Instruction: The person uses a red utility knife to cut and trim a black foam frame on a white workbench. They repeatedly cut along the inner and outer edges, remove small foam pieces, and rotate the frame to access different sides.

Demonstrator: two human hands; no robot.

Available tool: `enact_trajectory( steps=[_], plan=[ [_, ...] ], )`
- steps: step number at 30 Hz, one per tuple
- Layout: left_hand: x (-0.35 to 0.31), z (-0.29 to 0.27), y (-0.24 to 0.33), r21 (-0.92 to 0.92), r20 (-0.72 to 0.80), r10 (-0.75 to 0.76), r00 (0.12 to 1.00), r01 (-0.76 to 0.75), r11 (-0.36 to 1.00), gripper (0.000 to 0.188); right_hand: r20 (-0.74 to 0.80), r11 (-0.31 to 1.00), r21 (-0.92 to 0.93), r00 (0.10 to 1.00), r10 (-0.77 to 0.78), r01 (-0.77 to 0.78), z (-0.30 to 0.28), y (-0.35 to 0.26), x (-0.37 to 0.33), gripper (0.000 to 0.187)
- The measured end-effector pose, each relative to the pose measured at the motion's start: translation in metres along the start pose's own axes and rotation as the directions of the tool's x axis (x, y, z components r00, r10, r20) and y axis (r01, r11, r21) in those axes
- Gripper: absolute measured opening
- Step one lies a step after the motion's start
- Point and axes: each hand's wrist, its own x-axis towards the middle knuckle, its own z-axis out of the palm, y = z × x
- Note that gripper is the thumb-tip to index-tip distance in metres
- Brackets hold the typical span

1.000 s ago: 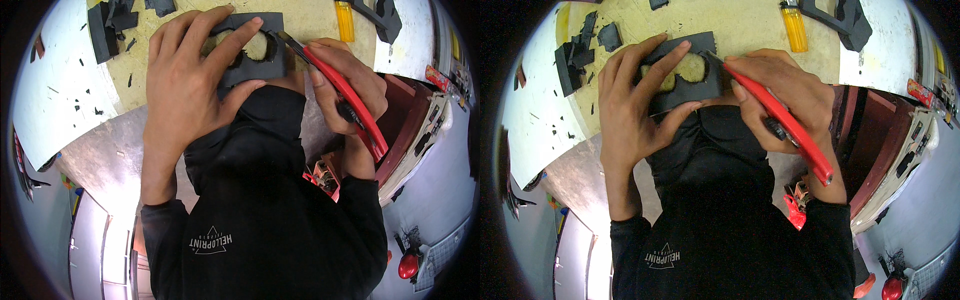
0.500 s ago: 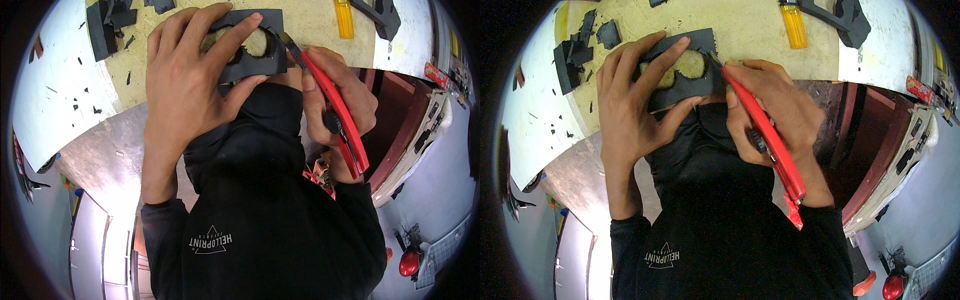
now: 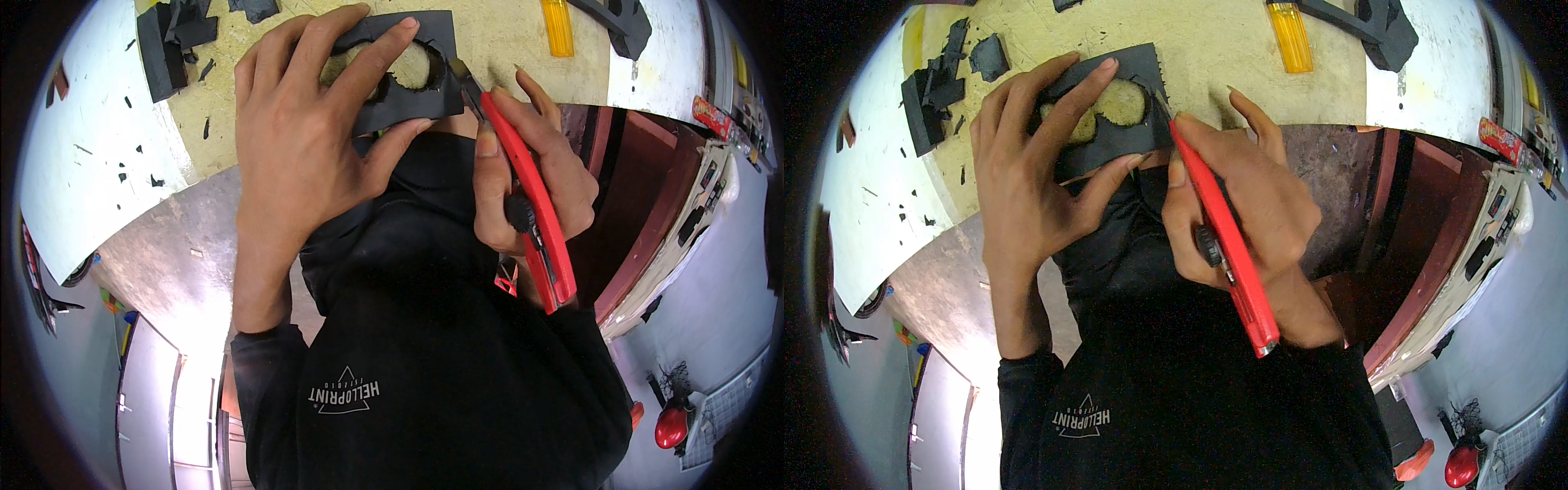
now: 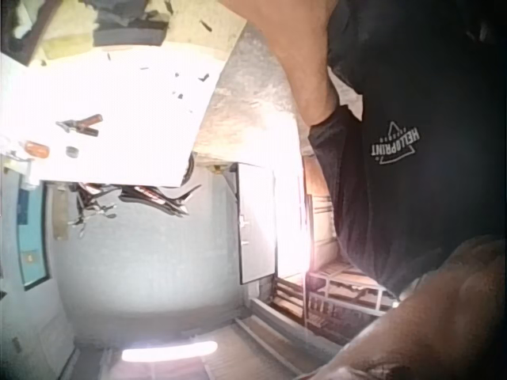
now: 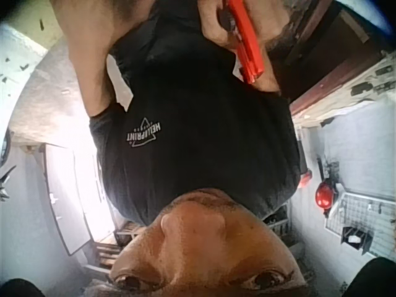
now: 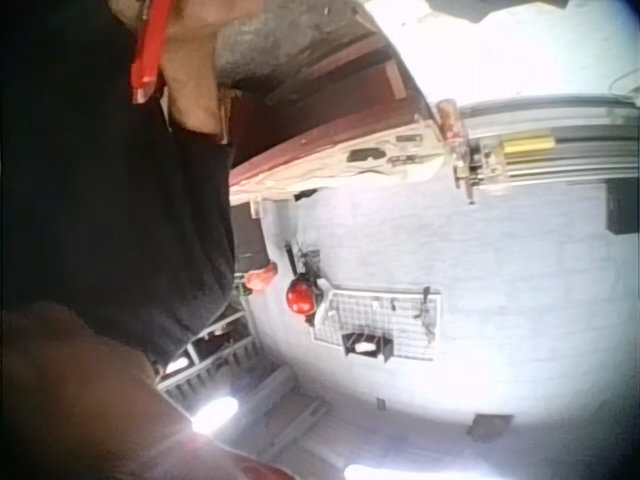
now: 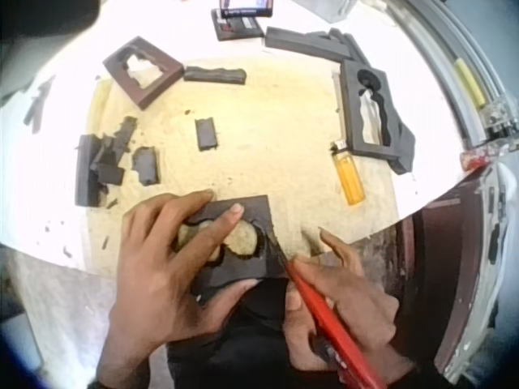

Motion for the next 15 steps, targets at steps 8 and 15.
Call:
enact_trajectory(
  steps=[8, 15],
  plan=[
    [0.001, 0.001, 0.001, -0.012, -0.029, 0.008, 1.000, -0.009, 1.000, 0.068, 0.002, 0.998, -0.020, 0.999, 0.052, -0.052, -0.002, -0.004, -0.003, 0.026],
    [-0.002, 0.021, 0.020, 0.011, -0.170, -0.186, 0.968, 0.191, 0.982, 0.070, -0.095, 0.984, 0.050, 0.980, 0.173, -0.169, -0.015, -0.008, 0.014, 0.025]
  ],
)
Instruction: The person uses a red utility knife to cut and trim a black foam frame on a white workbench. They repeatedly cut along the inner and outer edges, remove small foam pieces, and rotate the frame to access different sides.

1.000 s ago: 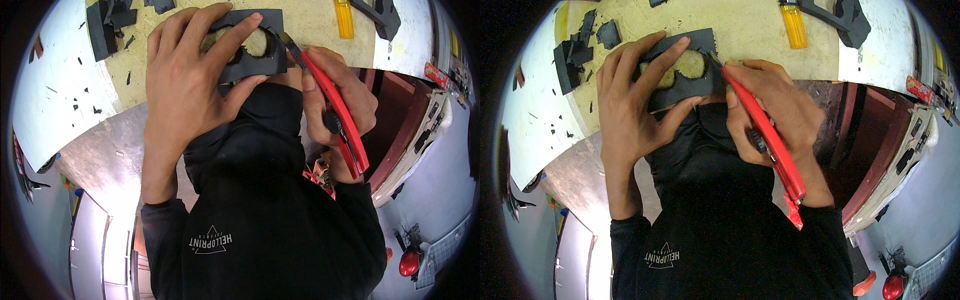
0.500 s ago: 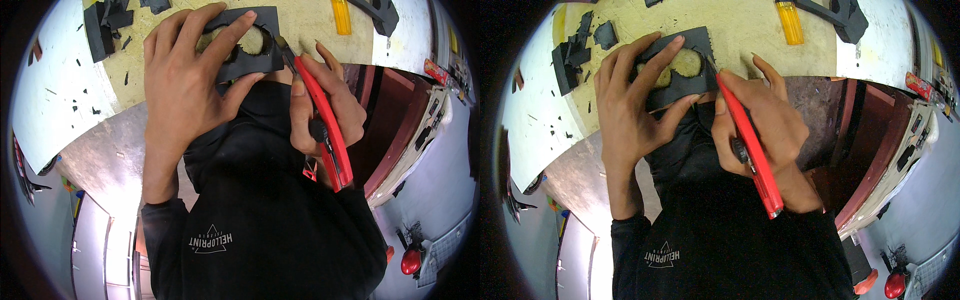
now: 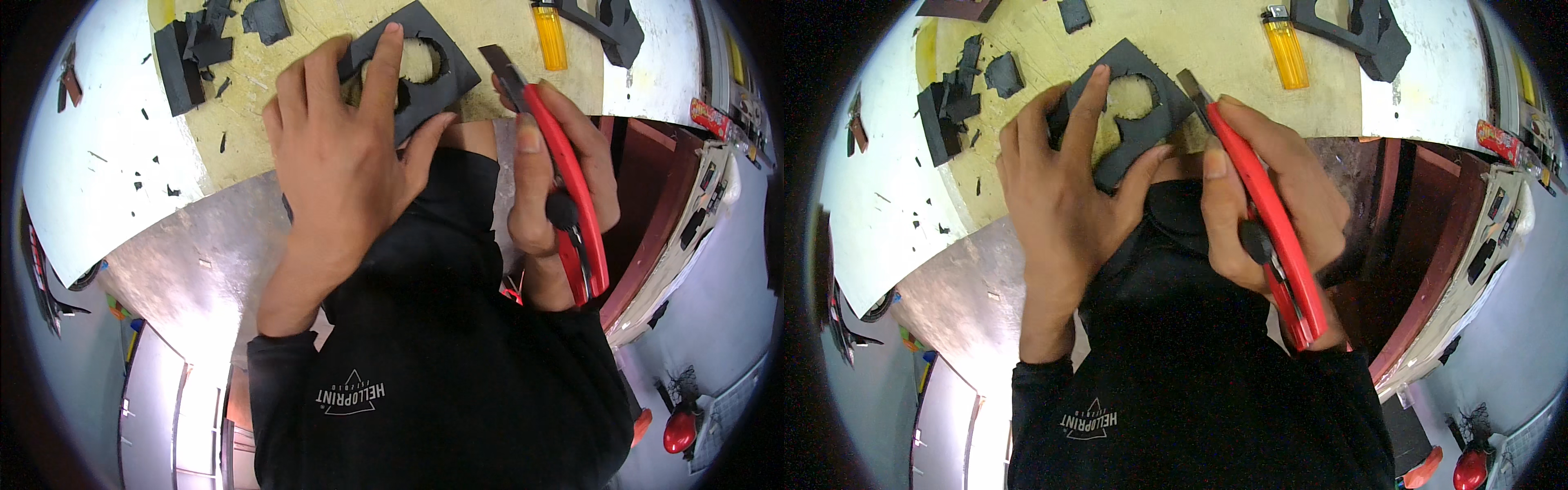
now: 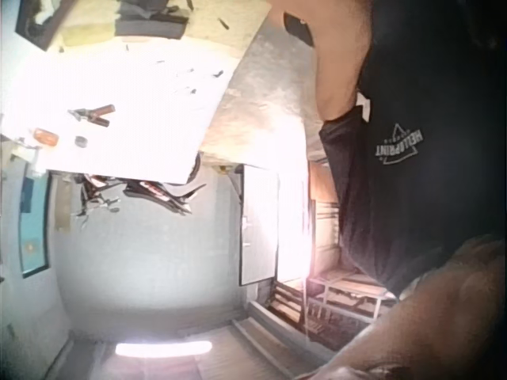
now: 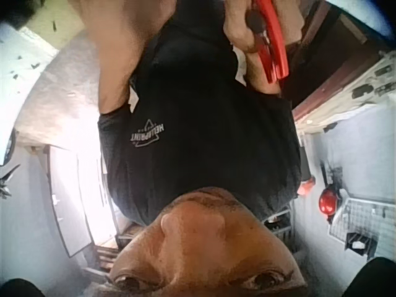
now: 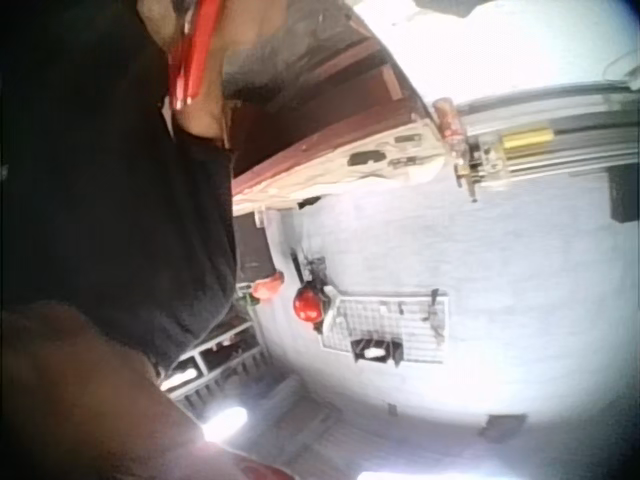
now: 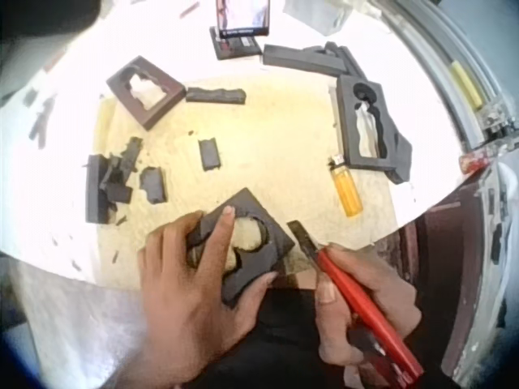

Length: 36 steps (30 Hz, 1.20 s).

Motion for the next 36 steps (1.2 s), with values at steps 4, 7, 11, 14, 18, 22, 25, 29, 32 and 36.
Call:
enact_trajectory(
  steps=[4, 7, 11, 14, 18, 22, 25, 29, 32, 36],
  plan=[
    [-0.001, 0.003, -0.001, 0.012, -0.020, 0.008, 1.000, -0.008, 1.000, 0.072, 0.089, 0.997, -0.024, 0.993, -0.072, 0.074, 0.004, 0.012, 0.003, 0.029],
    [-0.001, 0.005, -0.004, 0.002, -0.026, 0.016, 1.000, -0.016, 1.000, 0.073, 0.118, 0.993, -0.032, 0.986, -0.113, 0.118, 0.007, 0.022, 0.008, 0.030],
    [0.000, -0.002, -0.005, -0.046, 0.004, -0.001, 1.000, 0.001, 0.999, 0.073, 0.170, 0.993, -0.002, 0.979, -0.114, 0.116, 0.005, 0.023, 0.012, 0.028],
    [0.004, -0.008, -0.009, -0.138, 0.050, 0.004, 0.999, 0.003, 0.990, 0.073, 0.169, 0.990, -0.026, 0.977, -0.134, 0.140, 0.004, 0.023, 0.014, 0.027],
    [0.006, -0.011, -0.013, -0.156, 0.073, 0.026, 0.997, -0.015, 0.988, 0.073, 0.142, 0.989, -0.028, 0.979, -0.143, 0.148, 0.007, 0.024, 0.015, 0.027],
    [0.006, -0.011, -0.014, -0.137, 0.076, 0.029, 0.997, -0.019, 0.990, 0.073, 0.142, 0.988, -0.012, 0.978, -0.150, 0.153, 0.007, 0.025, 0.015, 0.026],
    [0.005, -0.010, -0.014, -0.140, 0.068, 0.030, 0.997, -0.021, 0.990, 0.074, 0.144, 0.993, -0.024, 0.983, -0.113, 0.118, 0.006, 0.023, 0.015, 0.027],
    [0.005, -0.010, -0.014, -0.140, 0.069, 0.031, 0.997, -0.021, 0.990, 0.073, 0.158, 0.989, -0.023, 0.977, -0.144, 0.149, 0.005, 0.026, 0.017, 0.027],
    [0.004, -0.009, -0.014, -0.142, 0.059, 0.027, 0.998, -0.018, 0.990, 0.072, 0.174, 0.990, -0.030, 0.976, -0.130, 0.137, 0.005, 0.020, 0.018, 0.026],
    [0.005, -0.008, -0.013, -0.124, 0.040, 0.031, 0.999, -0.025, 0.992, 0.071, 0.141, 0.982, -0.046, 0.974, -0.176, 0.184, 0.010, 0.016, 0.017, 0.026]
  ],
)
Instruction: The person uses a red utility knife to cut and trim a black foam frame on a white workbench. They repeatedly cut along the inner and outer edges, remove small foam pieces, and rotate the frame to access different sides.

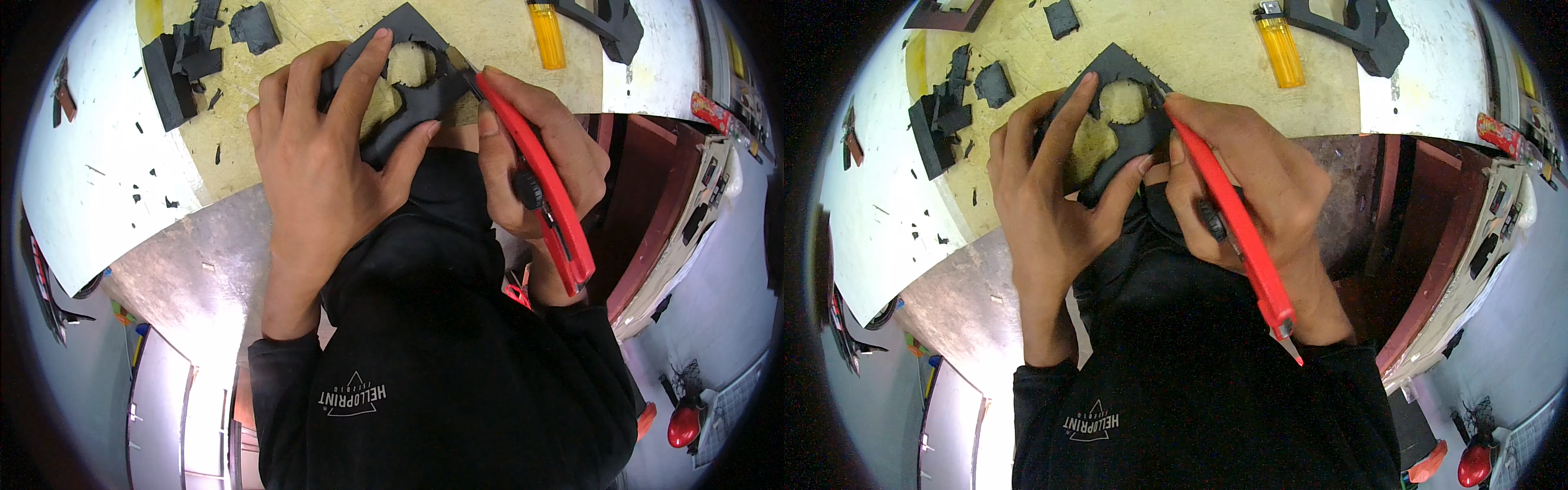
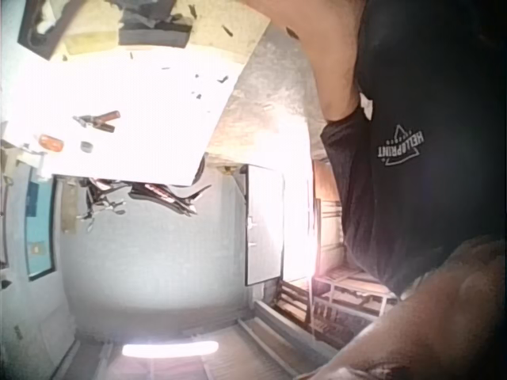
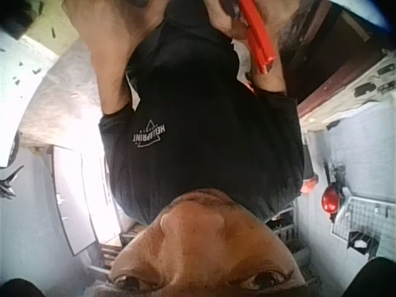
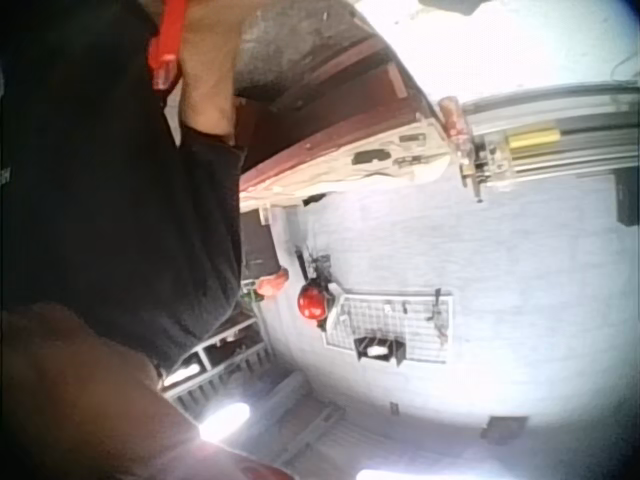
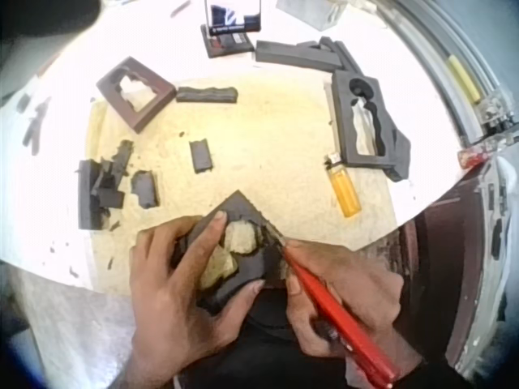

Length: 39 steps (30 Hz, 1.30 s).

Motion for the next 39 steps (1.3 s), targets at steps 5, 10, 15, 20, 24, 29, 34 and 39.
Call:
enact_trajectory(
  steps=[5, 10, 15, 20, 24, 29, 34, 39],
  plan=[
    [-0.001, 0.002, 0.001, 0.004, -0.013, -0.005, 1.000, 0.005, 1.000, 0.070, -0.029, 0.999, -0.025, 0.999, 0.030, -0.031, 0.004, -0.008, -0.005, 0.027],
    [-0.001, 0.003, 0.000, 0.001, -0.035, -0.001, 0.999, 0.001, 1.000, 0.070, -0.025, 0.996, 0.005, 0.995, 0.093, -0.093, 0.004, -0.016, -0.007, 0.031],
    [-0.002, 0.004, 0.001, 0.010, -0.038, -0.004, 0.999, 0.004, 1.000, 0.069, -0.060, 0.995, 0.015, 0.994, 0.096, -0.095, 0.007, -0.016, -0.009, 0.032],
    [-0.004, 0.010, 0.004, 0.019, -0.084, -0.030, 0.996, 0.031, 0.999, 0.071, -0.021, 0.991, -0.009, 0.991, 0.132, -0.133, 0.001, -0.011, -0.002, 0.025],
    [-0.001, 0.014, 0.016, 0.046, -0.102, -0.095, 0.990, 0.100, 0.994, 0.074, 0.032, 1.000, 0.018, 0.999, 0.026, -0.026, -0.005, 0.010, 0.014, 0.025],
    [0.005, 0.014, 0.015, 0.081, -0.058, -0.093, 0.994, 0.097, 0.992, 0.076, 0.061, 1.000, 0.023, 0.998, -0.018, 0.016, -0.006, 0.008, 0.013, 0.026],
    [0.004, 0.020, 0.012, 0.056, -0.087, -0.088, 0.992, 0.094, 0.994, 0.079, -0.023, 0.995, 0.023, 0.995, -0.092, 0.093, 0.003, 0.009, 0.011, 0.023],
    [0.003, 0.022, 0.010, 0.027, -0.111, -0.087, 0.990, 0.091, 0.996, 0.078, -0.025, 0.997, 0.034, 0.997, -0.075, 0.076, 0.004, 0.008, 0.008, 0.023]
  ],
)
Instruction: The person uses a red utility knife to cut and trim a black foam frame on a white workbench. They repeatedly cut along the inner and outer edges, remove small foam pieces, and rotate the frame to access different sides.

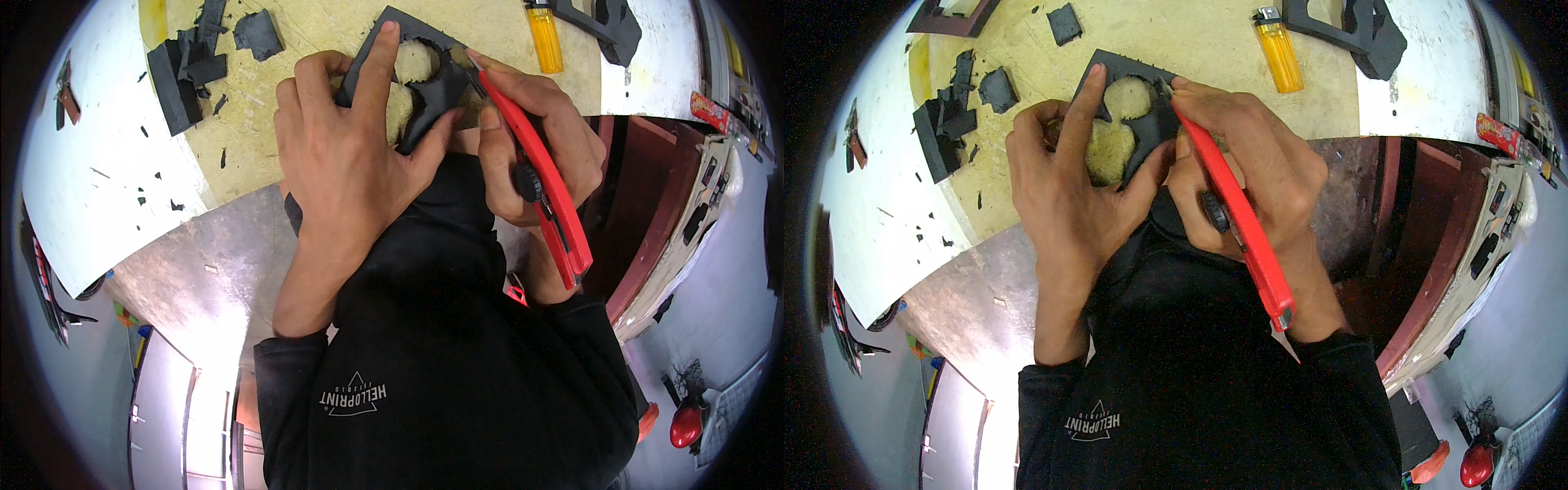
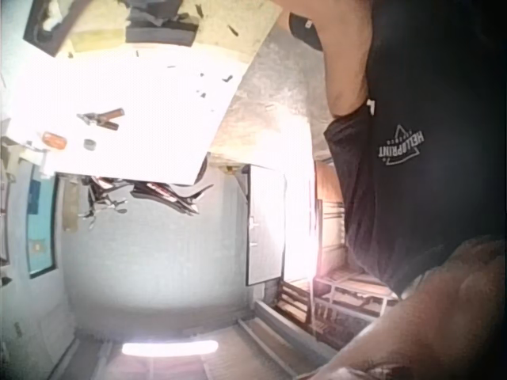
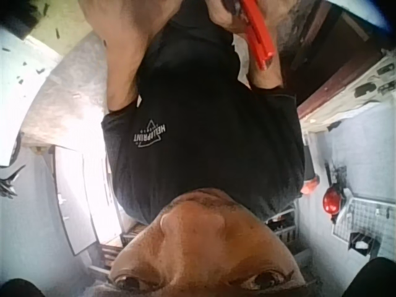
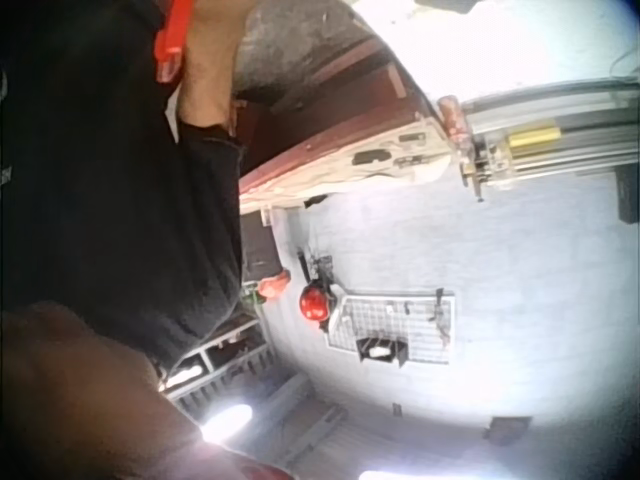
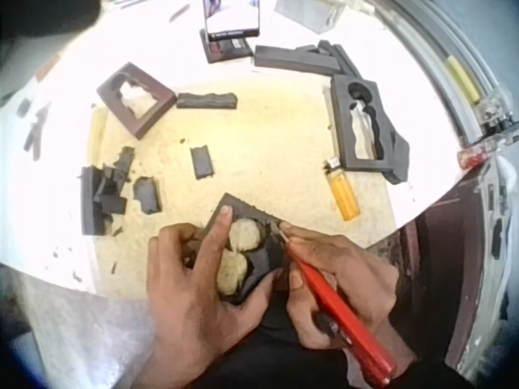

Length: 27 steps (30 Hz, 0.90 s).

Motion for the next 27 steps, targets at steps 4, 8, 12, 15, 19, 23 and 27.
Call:
enact_trajectory(
  steps=[4, 8, 12, 15, 19, 23, 27],
  plan=[
    [0.000, 0.001, -0.002, 0.004, -0.016, 0.018, 1.000, -0.018, 1.000, 0.078, -0.009, 0.996, 0.073, 0.999, 0.046, -0.045, 0.000, -0.004, 0.001, 0.026],
    [0.000, 0.001, -0.002, 0.017, -0.012, 0.015, 1.000, -0.015, 1.000, 0.078, 0.001, 0.996, 0.078, 0.999, 0.042, -0.042, -0.001, -0.002, 0.002, 0.025],
    [-0.002, 0.003, -0.002, 0.015, -0.025, 0.015, 1.000, -0.015, 1.000, 0.078, -0.007, 1.000, 0.009, 1.000, 0.017, -0.017, 0.002, 0.001, -0.004, 0.020],
    [-0.002, 0.002, -0.001, 0.030, -0.022, 0.003, 1.000, -0.003, 1.000, 0.079, -0.014, 0.999, -0.014, 0.999, 0.039, -0.040, 0.004, -0.005, -0.006, 0.018],
    [-0.002, 0.004, -0.001, 0.032, -0.030, 0.011, 0.999, -0.010, 0.999, 0.079, -0.034, 0.998, -0.024, 0.998, 0.054, -0.055, 0.007, -0.007, -0.009, 0.015],
    [-0.002, 0.004, -0.001, 0.037, -0.020, 0.003, 1.000, -0.002, 0.999, 0.080, -0.058, 0.999, -0.017, 0.997, 0.047, -0.048, 0.009, -0.006, -0.013, 0.016],
    [-0.001, 0.002, 0.004, 0.012, -0.010, -0.029, 1.000, 0.029, 1.000, 0.080, -0.052, 0.996, 0.008, 0.995, 0.088, -0.087, 0.006, -0.004, -0.009, 0.021]
  ],
)
